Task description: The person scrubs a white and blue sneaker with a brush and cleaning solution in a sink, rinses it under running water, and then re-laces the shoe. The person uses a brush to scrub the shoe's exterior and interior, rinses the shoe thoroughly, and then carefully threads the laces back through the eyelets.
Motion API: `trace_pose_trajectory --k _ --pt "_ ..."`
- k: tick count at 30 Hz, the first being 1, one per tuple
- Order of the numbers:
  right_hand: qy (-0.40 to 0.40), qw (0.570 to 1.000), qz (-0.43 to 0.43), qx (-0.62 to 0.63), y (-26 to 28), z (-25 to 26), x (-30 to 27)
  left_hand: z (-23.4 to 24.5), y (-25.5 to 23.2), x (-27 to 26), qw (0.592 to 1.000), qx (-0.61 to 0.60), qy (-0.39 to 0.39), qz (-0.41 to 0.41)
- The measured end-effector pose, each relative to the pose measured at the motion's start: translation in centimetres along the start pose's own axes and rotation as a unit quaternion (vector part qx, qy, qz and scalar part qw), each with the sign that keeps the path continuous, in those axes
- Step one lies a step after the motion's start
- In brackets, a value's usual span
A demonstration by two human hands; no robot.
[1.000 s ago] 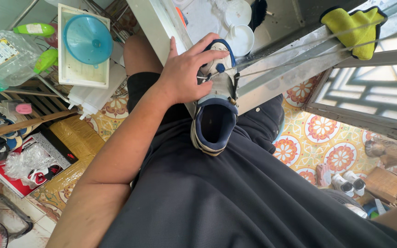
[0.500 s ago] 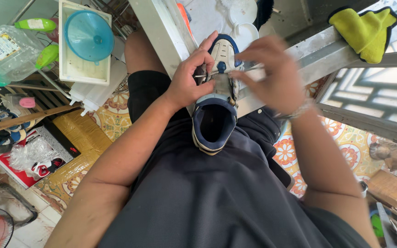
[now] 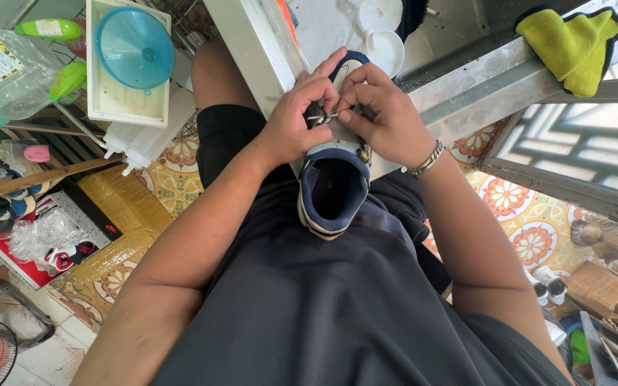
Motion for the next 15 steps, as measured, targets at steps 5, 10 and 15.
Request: trace_pose_trajectory --k 5,10,15 --pt "-0.009 0.994 0.031 -0.103 1.1 -0.5 -0.1 0.1 -0.4 -0.4 0.999 -0.016 -0.007 -0.031" --pt "-0.035 0.996 0.017 -0.085 -0.2 -0.9 -0.1 0.2 -0.2 -0.3 0.999 -0.047 -0.02 -0.005" --pt "-0.066 0.998 0.003 0.018 -2.1 -1.4 -0.3 0.2 -0.8 -0.2 0.999 -0.037 -0.03 -0.021"
Point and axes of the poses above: each hand's wrist, its own x-axis towards the middle knuckle, its own z-axis out of the back of the hand, y = z × x, the point moved 10 cm from there along x, towards the middle knuckle, and after that the axes turned 8 degrees about x, right-handed, at the moved point
